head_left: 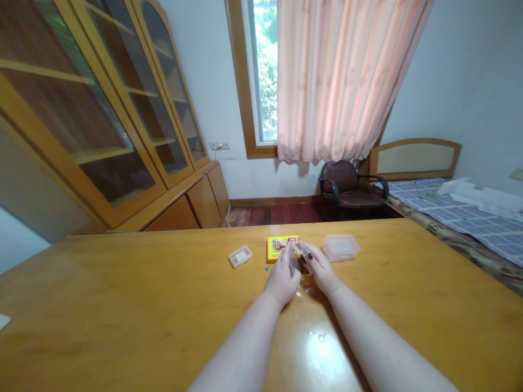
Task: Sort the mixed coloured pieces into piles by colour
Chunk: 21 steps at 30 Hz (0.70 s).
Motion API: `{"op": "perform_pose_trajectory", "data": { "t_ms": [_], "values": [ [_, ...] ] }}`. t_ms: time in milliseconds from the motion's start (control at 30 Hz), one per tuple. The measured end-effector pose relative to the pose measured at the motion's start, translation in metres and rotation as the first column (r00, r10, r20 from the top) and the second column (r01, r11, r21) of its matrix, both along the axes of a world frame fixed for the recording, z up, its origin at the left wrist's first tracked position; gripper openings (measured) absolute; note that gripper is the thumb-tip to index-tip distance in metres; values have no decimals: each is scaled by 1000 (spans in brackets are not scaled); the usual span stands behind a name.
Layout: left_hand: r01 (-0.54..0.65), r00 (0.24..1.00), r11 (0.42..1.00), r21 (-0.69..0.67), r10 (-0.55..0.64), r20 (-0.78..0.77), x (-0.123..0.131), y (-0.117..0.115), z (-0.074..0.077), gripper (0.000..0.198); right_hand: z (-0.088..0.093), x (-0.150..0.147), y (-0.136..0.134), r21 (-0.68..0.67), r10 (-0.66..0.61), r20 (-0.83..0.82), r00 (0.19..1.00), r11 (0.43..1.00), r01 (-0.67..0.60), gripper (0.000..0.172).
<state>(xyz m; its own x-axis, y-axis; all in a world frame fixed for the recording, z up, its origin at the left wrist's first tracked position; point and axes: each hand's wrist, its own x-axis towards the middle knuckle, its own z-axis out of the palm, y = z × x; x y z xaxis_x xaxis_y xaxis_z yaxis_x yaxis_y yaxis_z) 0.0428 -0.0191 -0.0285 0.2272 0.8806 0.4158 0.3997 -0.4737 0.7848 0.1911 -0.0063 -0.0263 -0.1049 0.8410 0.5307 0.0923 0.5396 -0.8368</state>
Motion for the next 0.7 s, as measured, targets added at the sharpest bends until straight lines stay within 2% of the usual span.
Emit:
{"op": "perform_pose_trajectory", "data": {
  "t_ms": [300,700],
  "values": [
    [-11,1000,995,101,10,5,-5,2,-3,78,2,-1,-2,-5,95,-31,995,995,-95,49],
    [-42,999,996,84,40,29,-9,3,0,70,0,-1,-1,19,-3,-75,997,1000,5,47]
  ]
}}
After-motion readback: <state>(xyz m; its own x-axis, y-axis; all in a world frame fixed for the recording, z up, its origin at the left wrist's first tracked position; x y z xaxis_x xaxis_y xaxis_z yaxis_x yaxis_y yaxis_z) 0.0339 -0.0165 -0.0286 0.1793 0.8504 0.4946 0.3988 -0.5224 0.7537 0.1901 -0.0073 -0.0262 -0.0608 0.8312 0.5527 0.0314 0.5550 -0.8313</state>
